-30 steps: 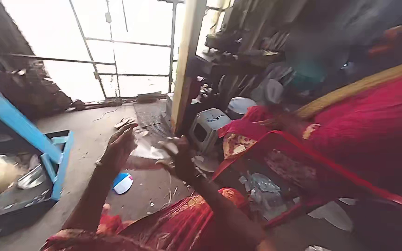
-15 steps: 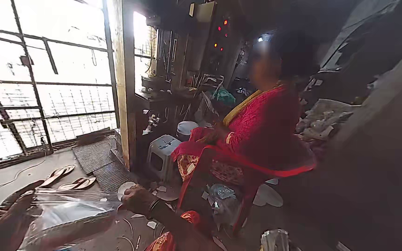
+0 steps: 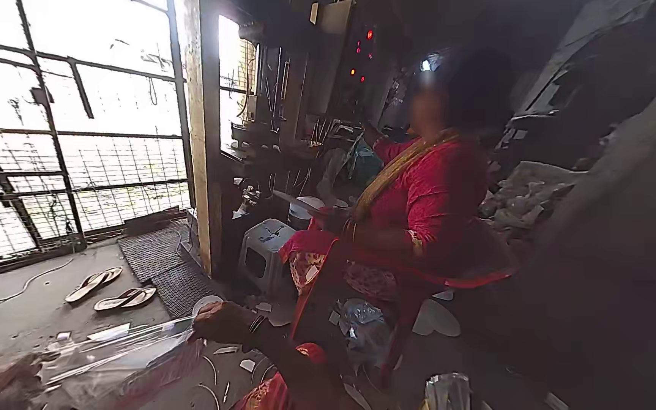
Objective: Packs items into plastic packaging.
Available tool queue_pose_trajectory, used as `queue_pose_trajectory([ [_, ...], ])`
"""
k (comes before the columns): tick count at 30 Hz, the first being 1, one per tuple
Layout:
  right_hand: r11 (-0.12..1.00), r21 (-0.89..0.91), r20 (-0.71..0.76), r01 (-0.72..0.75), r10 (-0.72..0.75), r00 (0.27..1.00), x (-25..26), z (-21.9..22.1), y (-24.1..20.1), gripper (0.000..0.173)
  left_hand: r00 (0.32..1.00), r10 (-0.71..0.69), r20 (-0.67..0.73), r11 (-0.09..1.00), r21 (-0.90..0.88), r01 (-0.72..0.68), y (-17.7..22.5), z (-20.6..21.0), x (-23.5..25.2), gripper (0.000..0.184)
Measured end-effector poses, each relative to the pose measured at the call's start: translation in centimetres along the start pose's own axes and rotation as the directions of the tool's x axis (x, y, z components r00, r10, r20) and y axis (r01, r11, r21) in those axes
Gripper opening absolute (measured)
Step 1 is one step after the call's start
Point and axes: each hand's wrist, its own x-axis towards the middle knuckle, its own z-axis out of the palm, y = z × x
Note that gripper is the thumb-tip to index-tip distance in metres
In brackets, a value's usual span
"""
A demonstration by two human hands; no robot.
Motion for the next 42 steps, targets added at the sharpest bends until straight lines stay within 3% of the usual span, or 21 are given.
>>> queue_pose_trajectory([
  [4,0.991,-0.002,-0.020,-0.137,0.137,0.990,-0.3,-1.3,-1.2,0.029,0.967,-0.091,0.238,0.986,-0.112,0.121,-2.3,1.4,1.7,0.043],
  [7,0.992,-0.029,-0.078,-0.120,0.117,0.990,-0.7,-1.5,0.4,0.028,0.947,-0.132,0.293,0.982,-0.093,0.166,1.0,2.5,0.2,0.042],
  [10,0.986,-0.069,-0.103,-0.151,0.144,0.984,-1.4,-2.0,1.4,0.031,0.957,-0.043,0.286,0.993,-0.097,0.073,2.1,3.5,0.4,0.040],
  [13,0.965,-0.106,-0.052,-0.239,0.234,0.971,-1.7,-3.1,1.6,0.035,0.961,0.101,0.259,0.955,-0.295,-0.021,2.6,4.0,0.9,0.038],
  [17,0.919,-0.133,0.005,-0.371,0.375,0.927,-2.2,-3.8,2.4,0.037,0.961,0.181,0.208,0.841,-0.539,-0.042,2.9,5.6,2.2,0.032],
  [19,0.916,-0.139,0.004,-0.376,0.380,0.925,-2.4,-4.0,2.6,0.039,0.977,0.157,0.146,0.780,-0.625,-0.032,3.0,6.9,2.9,0.033],
  [24,0.936,-0.125,-0.050,-0.328,0.324,0.945,-2.6,-3.5,2.8,0.036,0.995,-0.101,0.008,0.666,-0.742,0.074,5.1,9.4,3.6,0.026],
  [26,0.934,-0.133,-0.058,-0.332,0.327,0.943,-2.7,-3.6,2.9,0.036,0.993,-0.115,-0.008,0.798,-0.596,0.088,5.4,10.2,4.2,0.030],
  [27,0.927,-0.136,-0.060,-0.349,0.344,0.937,-2.7,-3.7,3.0,0.036,0.998,-0.050,0.023,0.911,-0.409,0.055,5.5,10.3,4.2,0.035],
  [29,0.903,-0.140,-0.049,-0.405,0.402,0.914,-2.8,-3.7,3.4,0.037,0.967,0.166,0.196,0.984,-0.100,-0.148,5.2,10.1,3.6,0.051],
  [31,0.883,-0.141,-0.036,-0.449,0.448,0.893,-2.9,-3.8,3.9,0.037,0.917,0.270,0.293,0.934,0.151,-0.324,4.8,11.1,3.5,0.074],
  [33,0.861,-0.144,0.027,-0.487,0.495,0.868,-3.1,-4.1,4.1,0.037,0.907,0.186,0.378,0.894,0.317,-0.315,4.9,12.1,3.2,0.061],
  [36,0.854,-0.166,0.150,-0.492,0.515,0.844,-3.0,-3.7,4.1,0.035,0.916,-0.029,0.399,0.773,0.590,-0.233,4.2,13.6,3.4,0.042],
  [39,0.876,-0.158,0.246,-0.455,0.481,0.842,-2.9,-3.2,3.7,0.033,0.929,-0.124,0.349,0.684,0.708,-0.175,4.5,13.4,2.5,0.039],
  [42,0.881,-0.125,0.306,-0.457,0.472,0.827,-2.6,-2.9,3.3,0.032,0.936,-0.091,0.341,0.685,0.704,-0.190,4.7,11.9,0.9,0.039],
])
